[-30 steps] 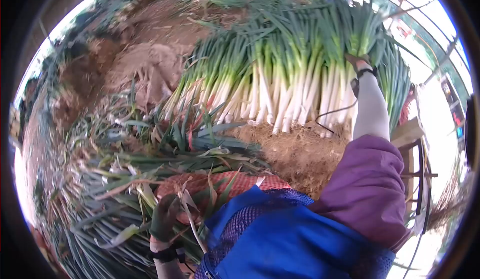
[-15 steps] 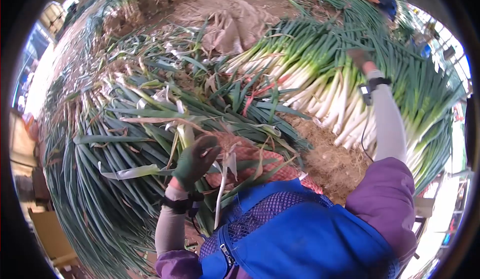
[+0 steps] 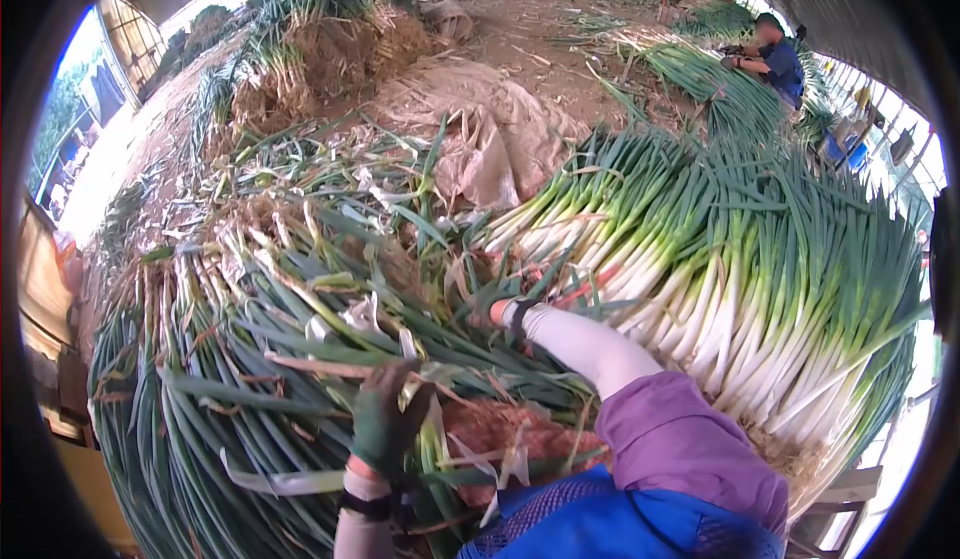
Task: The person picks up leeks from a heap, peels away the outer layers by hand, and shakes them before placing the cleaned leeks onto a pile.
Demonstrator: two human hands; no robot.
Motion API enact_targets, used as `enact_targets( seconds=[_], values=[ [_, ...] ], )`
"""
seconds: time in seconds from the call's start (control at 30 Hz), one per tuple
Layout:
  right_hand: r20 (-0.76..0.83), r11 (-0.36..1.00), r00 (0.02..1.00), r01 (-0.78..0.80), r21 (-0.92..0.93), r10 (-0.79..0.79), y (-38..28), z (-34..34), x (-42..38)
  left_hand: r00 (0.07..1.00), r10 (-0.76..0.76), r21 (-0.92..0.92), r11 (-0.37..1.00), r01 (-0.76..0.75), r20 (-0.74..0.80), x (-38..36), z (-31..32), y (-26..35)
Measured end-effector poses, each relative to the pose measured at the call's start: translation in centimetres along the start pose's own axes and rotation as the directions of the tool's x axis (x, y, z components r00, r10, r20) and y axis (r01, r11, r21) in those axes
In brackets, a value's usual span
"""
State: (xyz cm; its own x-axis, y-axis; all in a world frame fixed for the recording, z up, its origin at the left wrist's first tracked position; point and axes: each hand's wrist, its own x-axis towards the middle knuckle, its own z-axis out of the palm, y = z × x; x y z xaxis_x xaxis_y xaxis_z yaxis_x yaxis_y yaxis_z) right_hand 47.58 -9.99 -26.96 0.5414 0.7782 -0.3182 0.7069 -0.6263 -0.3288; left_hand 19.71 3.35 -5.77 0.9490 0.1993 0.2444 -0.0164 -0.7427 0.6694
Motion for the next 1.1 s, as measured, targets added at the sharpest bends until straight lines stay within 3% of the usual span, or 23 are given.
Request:
enact_targets(
  seconds=[0.03, 0.1, 0.17, 0.23, 0.37, 0.4, 0.6, 0.63, 0.7, 0.8, 0.83, 0.9, 1.0, 1.1],
  values=[
    [0.104, 0.987, 0.991, -0.072, -0.146, 0.087, -1.3, -0.7, 1.5, 0.997, 0.081, -0.015, 0.997, -0.081, 0.000, -0.3, 0.8, -0.4],
    [0.061, 0.996, 0.995, -0.069, -0.059, 0.073, 1.9, 4.2, 7.4, 0.984, 0.177, -0.072, 0.982, -0.174, 0.035, -1.5, 3.3, -1.6],
    [0.023, 0.986, 0.987, -0.160, -0.054, 0.161, 2.2, 5.5, 10.0, 0.944, 0.220, -0.014, 0.975, -0.224, 0.244, -2.5, 5.0, -1.5],
    [0.005, 0.971, 0.972, -0.233, -0.048, 0.234, 2.4, 6.6, 12.2, 0.921, 0.242, 0.067, 0.959, -0.274, 0.304, -3.2, 6.2, -1.6],
    [0.034, 0.949, 0.949, -0.312, -0.043, 0.314, 2.3, 7.9, 15.5, 0.956, 0.186, -0.058, 0.982, -0.178, 0.228, -0.7, 4.9, -0.7],
    [0.043, 0.943, 0.942, -0.330, -0.042, 0.332, 2.4, 8.2, 16.1, 0.934, 0.179, -0.073, 0.984, -0.164, 0.311, -0.6, 3.4, -1.1],
    [0.073, 0.903, 0.901, -0.422, -0.075, 0.427, 1.4, 9.0, 17.9, 0.959, 0.081, -0.168, 0.985, -0.036, 0.270, -1.1, 5.8, -3.8],
    [-0.168, 0.869, 0.890, -0.452, -0.202, 0.424, 0.6, 9.9, 18.0, 0.962, 0.083, -0.178, 0.983, -0.037, 0.261, -1.1, 6.0, -4.1],
    [-0.211, 0.883, 0.877, -0.459, -0.100, 0.432, 1.4, 9.3, 19.6, 0.950, 0.061, -0.167, 0.986, -0.009, 0.308, -1.8, 6.6, -5.1],
    [-0.591, 0.780, 0.672, -0.616, -0.112, 0.446, 4.9, 13.4, 19.6, 0.938, 0.044, -0.168, 0.986, 0.015, 0.344, -2.1, 6.9, -6.0],
    [-0.285, 0.681, 0.626, -0.713, 0.166, 0.726, 8.9, 17.1, 21.9, 0.937, 0.044, -0.175, 0.984, 0.019, 0.345, -1.7, 6.7, -6.2],
    [0.211, 0.562, 0.584, -0.812, 0.159, 0.784, 8.9, 13.2, 20.5, 0.936, 0.046, -0.173, 0.985, 0.016, 0.348, -1.6, 6.8, -6.2],
    [0.186, 0.752, 0.743, -0.658, 0.028, 0.643, 9.5, 12.9, 19.6, 0.936, 0.050, -0.183, 0.983, 0.016, 0.349, -1.2, 6.9, -6.2],
    [0.251, 0.862, 0.834, -0.507, -0.003, 0.491, 11.3, 14.7, 19.6, 0.934, 0.056, -0.181, 0.983, 0.009, 0.352, -1.1, 7.2, -6.0]
  ],
)
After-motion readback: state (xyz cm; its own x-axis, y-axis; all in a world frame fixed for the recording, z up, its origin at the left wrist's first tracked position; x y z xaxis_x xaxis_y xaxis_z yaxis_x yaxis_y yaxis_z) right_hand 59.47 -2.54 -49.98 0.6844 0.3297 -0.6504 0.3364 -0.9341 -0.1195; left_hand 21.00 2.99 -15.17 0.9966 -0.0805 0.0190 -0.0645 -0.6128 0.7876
